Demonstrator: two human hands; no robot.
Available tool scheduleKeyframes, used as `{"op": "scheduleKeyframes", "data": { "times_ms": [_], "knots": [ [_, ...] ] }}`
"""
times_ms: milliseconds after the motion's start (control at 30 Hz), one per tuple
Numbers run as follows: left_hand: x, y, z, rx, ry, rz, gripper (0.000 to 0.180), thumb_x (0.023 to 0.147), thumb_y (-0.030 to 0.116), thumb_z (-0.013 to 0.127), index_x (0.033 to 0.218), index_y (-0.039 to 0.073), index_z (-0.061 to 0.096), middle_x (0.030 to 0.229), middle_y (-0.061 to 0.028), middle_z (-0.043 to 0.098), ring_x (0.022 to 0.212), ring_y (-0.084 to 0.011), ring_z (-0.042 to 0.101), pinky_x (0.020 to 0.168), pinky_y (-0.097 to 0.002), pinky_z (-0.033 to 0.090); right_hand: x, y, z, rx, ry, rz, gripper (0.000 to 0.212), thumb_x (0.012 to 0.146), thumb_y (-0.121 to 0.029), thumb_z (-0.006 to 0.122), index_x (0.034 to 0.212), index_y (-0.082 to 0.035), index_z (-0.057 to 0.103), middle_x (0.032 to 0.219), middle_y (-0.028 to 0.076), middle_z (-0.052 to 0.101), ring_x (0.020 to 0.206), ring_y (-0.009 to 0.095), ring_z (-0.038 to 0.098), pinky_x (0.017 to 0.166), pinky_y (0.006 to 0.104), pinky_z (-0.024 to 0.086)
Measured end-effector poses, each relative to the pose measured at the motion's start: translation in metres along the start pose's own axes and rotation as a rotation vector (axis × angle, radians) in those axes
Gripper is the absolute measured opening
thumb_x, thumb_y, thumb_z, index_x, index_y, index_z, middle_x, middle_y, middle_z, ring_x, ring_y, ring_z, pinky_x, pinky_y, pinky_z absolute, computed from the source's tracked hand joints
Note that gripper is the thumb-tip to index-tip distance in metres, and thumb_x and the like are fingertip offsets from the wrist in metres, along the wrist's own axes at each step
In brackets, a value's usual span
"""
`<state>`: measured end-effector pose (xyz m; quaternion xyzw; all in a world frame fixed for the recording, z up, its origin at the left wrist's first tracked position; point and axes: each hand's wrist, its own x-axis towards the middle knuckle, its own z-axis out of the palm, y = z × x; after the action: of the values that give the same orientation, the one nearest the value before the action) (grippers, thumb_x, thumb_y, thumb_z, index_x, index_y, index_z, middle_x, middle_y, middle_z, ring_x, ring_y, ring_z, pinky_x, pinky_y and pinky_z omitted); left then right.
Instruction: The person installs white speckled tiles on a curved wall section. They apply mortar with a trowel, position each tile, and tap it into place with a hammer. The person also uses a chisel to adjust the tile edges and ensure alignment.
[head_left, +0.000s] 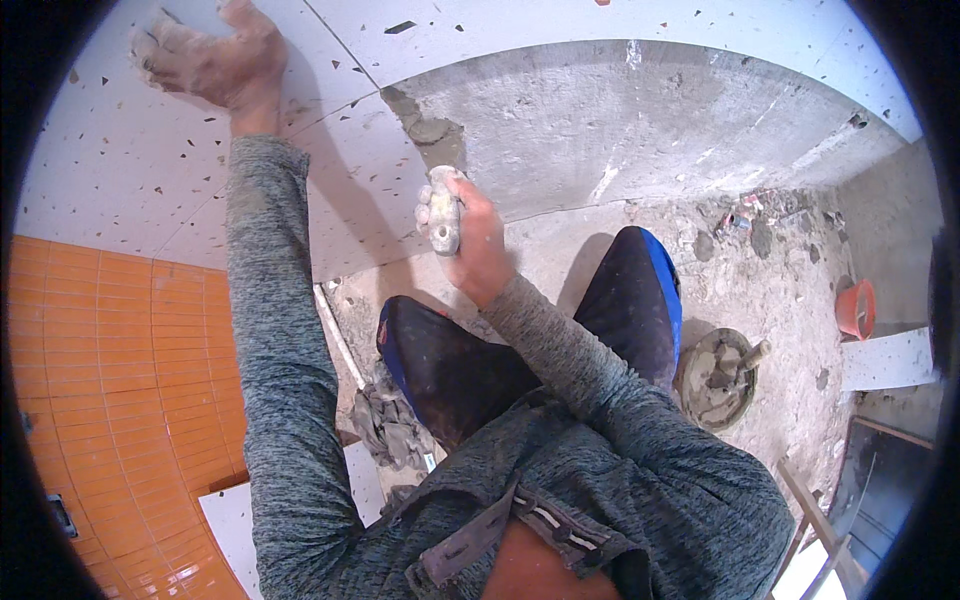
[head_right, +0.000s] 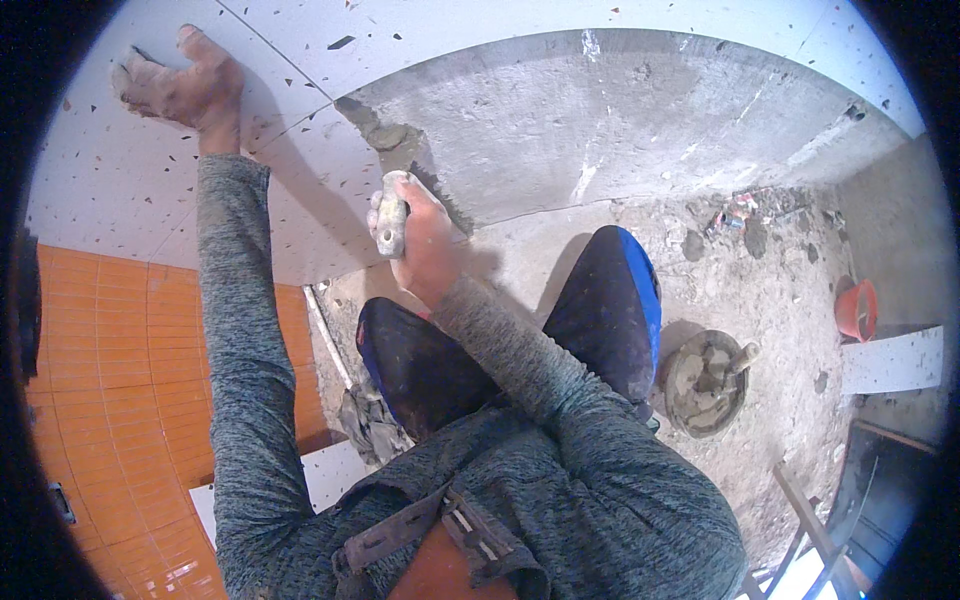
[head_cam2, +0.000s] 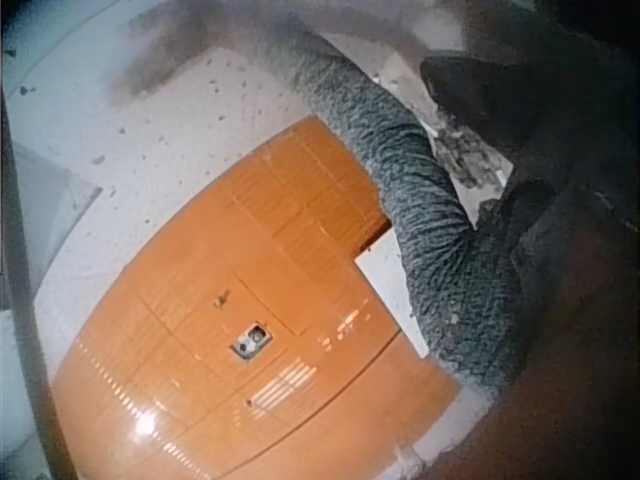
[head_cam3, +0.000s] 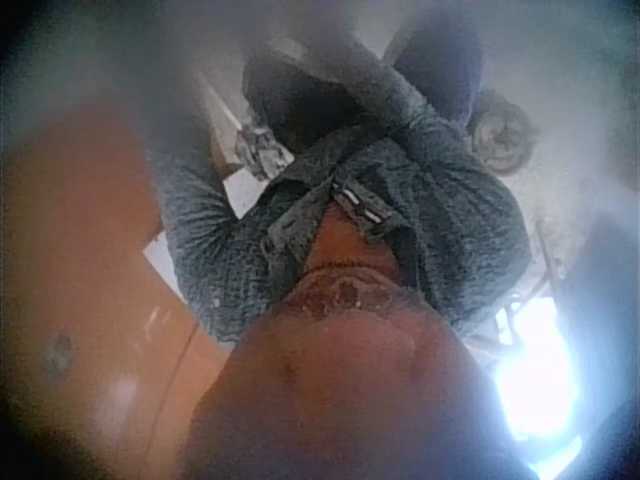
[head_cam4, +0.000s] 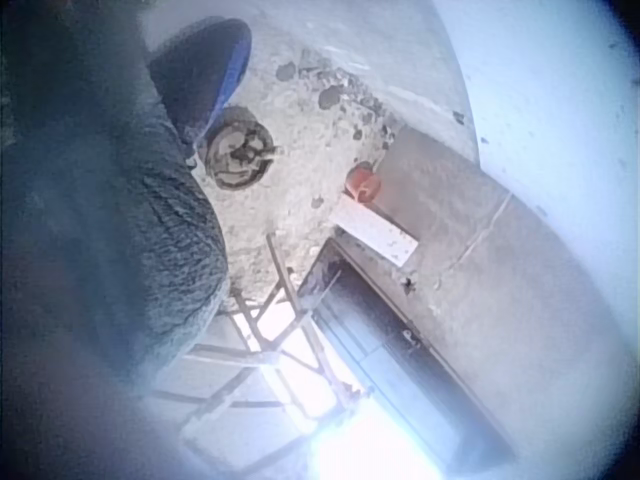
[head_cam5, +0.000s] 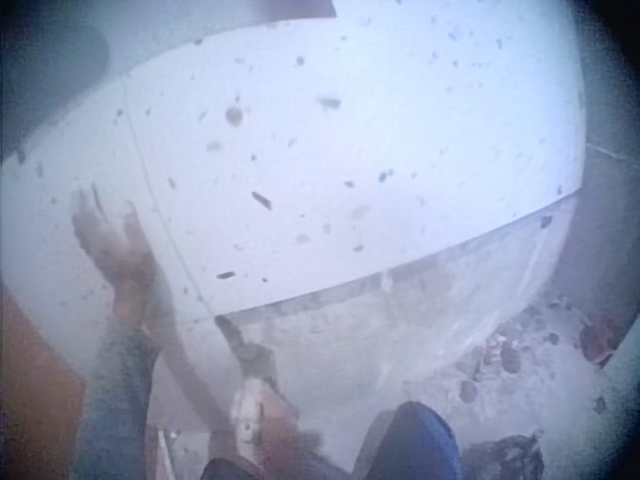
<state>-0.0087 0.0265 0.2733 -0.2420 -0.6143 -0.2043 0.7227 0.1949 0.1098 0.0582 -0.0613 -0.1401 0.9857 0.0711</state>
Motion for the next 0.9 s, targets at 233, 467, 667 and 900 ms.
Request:
{"op": "scheduleKeyframes", "data": {
  "times_ms": [233, 467, 667, 900],
  "knots": [
    [0.002, -0.001, -0.001, 0.0, -0.017, 0.016, 0.075, 0.085, 0.043, 0.055, 0.132, -0.014, 0.042, 0.139, -0.0369, 0.036, 0.132, -0.0503, 0.031, 0.112, -0.0612, 0.021, 0.0, -0.003, 0.015, 0.009, -0.094, -0.012, 0.019, 0.099, -0.027, 0.05, 0.108, -0.011, 0.052, 0.089, 0.005, 0.058, 0.073, 0.016, 0.057, 0.061, 0.028, 0.047],
    [0.001, -0.005, 0.006, 0.016, -0.043, 0.009, 0.078, 0.084, 0.044, 0.058, 0.134, -0.014, 0.041, 0.14, -0.0362, 0.037, 0.134, -0.0512, 0.029, 0.115, -0.0599, 0.017, -0.004, -0.013, 0.032, -0.007, -0.082, -0.017, 0.021, 0.099, -0.028, 0.051, 0.109, -0.01, 0.053, 0.088, 0.005, 0.059, 0.073, 0.015, 0.058, 0.062, 0.0279, 0.047],
    [-0.003, -0.009, 0.009, -0.013, -0.007, -0.005, 0.078, 0.084, 0.045, 0.06, 0.131, -0.016, 0.045, 0.138, -0.0365, 0.041, 0.133, -0.0517, 0.033, 0.115, -0.0609, 0.016, -0.01, -0.03, 0.013, -0.033, -0.208, 0.024, 0.023, 0.097, -0.028, 0.053, 0.11, -0.009, 0.053, 0.089, 0.006, 0.059, 0.073, 0.015, 0.058, 0.062, 0.0271, 0.047],
    [-0.004, -0.048, 0.024, 0.262, 0.064, 0.175, 0.068, 0.08, 0.041, 0.063, 0.116, -0.016, 0.057, 0.118, -0.0331, 0.058, 0.115, -0.0472, 0.05, 0.105, -0.0536, 0.034, -0.055, -0.069, -0.054, -0.213, 0.082, -0.009, 0.032, 0.095, -0.026, 0.053, 0.119, -0.006, 0.057, 0.091, 0.006, 0.064, 0.069, 0.015, 0.061, 0.059, 0.0253, 0.049]
  ]
}}
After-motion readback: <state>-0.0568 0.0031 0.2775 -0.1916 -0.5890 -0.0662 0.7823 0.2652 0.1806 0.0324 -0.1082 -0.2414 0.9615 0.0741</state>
